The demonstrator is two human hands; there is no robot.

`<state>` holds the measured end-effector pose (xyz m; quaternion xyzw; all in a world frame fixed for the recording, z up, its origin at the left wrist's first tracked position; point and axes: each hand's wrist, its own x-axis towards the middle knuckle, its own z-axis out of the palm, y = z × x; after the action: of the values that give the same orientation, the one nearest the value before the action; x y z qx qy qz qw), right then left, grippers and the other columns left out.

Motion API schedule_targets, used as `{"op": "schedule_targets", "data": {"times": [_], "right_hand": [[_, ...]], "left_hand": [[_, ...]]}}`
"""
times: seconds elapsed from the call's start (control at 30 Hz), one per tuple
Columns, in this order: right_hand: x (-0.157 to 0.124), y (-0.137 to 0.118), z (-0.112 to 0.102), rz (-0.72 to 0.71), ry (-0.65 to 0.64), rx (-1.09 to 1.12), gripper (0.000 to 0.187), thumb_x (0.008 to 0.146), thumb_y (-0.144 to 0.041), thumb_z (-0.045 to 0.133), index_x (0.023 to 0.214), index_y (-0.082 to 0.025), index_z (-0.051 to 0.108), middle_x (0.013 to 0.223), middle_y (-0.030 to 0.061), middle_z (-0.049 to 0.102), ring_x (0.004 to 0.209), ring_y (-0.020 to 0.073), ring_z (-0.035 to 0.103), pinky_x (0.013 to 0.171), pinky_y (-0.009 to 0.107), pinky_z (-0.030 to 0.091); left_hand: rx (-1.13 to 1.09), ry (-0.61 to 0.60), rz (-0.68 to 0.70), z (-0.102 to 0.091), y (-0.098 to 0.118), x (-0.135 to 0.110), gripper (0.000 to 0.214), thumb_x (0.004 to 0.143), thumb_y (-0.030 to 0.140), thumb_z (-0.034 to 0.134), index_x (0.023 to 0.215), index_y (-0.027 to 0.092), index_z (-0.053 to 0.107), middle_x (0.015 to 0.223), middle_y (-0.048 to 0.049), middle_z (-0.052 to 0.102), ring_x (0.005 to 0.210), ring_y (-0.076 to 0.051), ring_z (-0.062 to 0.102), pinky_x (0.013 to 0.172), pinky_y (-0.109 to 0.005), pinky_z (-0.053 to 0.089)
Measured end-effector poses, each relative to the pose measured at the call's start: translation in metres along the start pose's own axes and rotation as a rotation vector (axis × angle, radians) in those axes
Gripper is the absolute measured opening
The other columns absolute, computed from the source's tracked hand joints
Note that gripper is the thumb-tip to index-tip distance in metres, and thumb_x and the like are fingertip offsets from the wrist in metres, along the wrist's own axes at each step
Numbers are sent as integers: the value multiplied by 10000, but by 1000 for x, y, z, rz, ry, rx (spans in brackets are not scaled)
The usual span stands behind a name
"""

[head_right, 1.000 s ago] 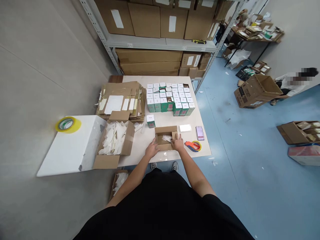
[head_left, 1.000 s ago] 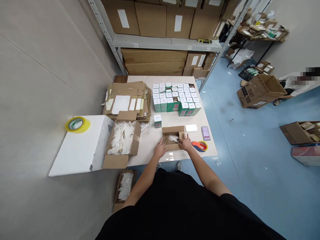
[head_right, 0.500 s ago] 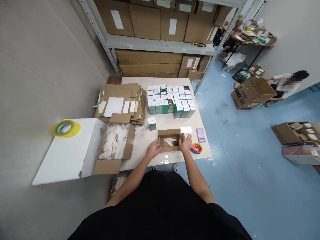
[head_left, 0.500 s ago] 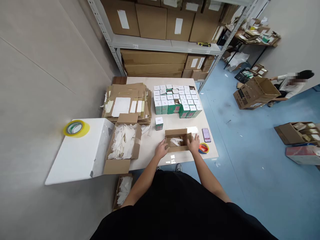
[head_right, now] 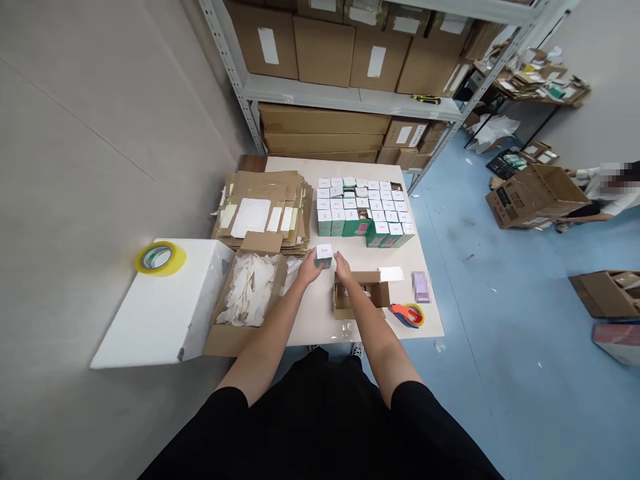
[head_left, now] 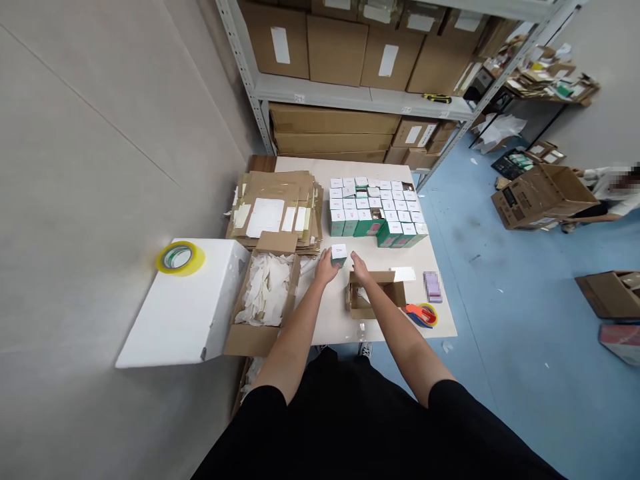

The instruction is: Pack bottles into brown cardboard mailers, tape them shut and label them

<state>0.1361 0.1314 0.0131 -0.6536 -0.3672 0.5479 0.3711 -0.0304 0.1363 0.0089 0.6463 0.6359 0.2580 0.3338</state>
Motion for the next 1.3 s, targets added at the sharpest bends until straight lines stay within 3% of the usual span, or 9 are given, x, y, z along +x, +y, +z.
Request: {"op": "schedule_targets", "data": {"times": [0.17,0.33,0.43,0.53,0.63,0.87,1.03,1.17,1.3], "right_hand": [[7,0,18,28,-31,54,626,1019,-612,401,1480,-237,597,1617,76,503,1505,233,468,1205,433,404],[-2,0,47,28,-164,99,627,1001,-656,451,1443,-252,634,1542,90,590,1436,242,548,1188,437,421],[-10,-4,66,59,-256,99,588,1003,-629,483,1438,-267,641,1520,91,613,1443,250,541,1192,462,418],[-18,-10,71,81,-296,68,568,1018,-599,475,1470,-285,615,1531,90,603,1449,258,533,1181,485,427],[-25,-15,56,50,-299,16,578,1025,-580,475,1519,-295,564,1564,95,568,1409,264,568,1159,484,448],[-33,-12,-1,-47,-168,1,583,1002,-543,507,1516,-276,571,1535,98,597,1399,272,582,1112,452,503],[-37,-1,-35,-109,-4,-77,617,958,-521,556,1524,-275,567,1575,84,557,1439,269,540,1132,445,495],[-46,4,-66,-133,45,-68,638,952,-511,527,1535,-251,548,1529,71,606,1392,257,577,1132,413,498],[-61,13,-101,-206,57,-18,628,965,-509,481,1514,-214,557,1408,77,692,1284,264,636,1086,395,523]], "left_hand": [[-94,-100,-53,-4,-13,8,778,856,195,715,1585,194,442,1667,-152,411,1540,-312,393,1258,-446,344],[-192,62,-219,-17,-26,2,574,908,294,696,1458,172,585,1480,-168,615,1382,-299,572,1182,-420,424],[-167,150,-367,-29,-32,-5,643,873,408,763,1442,171,578,1405,-176,652,1309,-305,617,1113,-394,463],[-121,163,-478,-39,-29,-8,684,835,381,797,1436,164,555,1354,-178,670,1252,-305,645,1066,-387,480],[-65,172,-493,-46,-21,-10,626,836,323,766,1416,192,567,1358,-171,658,1218,-314,660,1050,-407,486],[-14,287,-213,-66,15,-30,491,850,317,733,1326,250,631,1356,-120,660,1261,-313,620,1083,-406,478],[-108,302,-113,-75,51,-51,462,873,344,729,1317,247,644,1371,-92,673,1286,-290,612,1114,-399,478],[-322,245,-128,-62,72,-63,425,899,347,707,1300,217,655,1327,-93,709,1241,-246,655,1033,-342,540],[-393,203,-149,-33,80,-76,417,951,345,662,1337,187,667,1382,-122,693,1306,-253,634,1055,-353,541]]}}
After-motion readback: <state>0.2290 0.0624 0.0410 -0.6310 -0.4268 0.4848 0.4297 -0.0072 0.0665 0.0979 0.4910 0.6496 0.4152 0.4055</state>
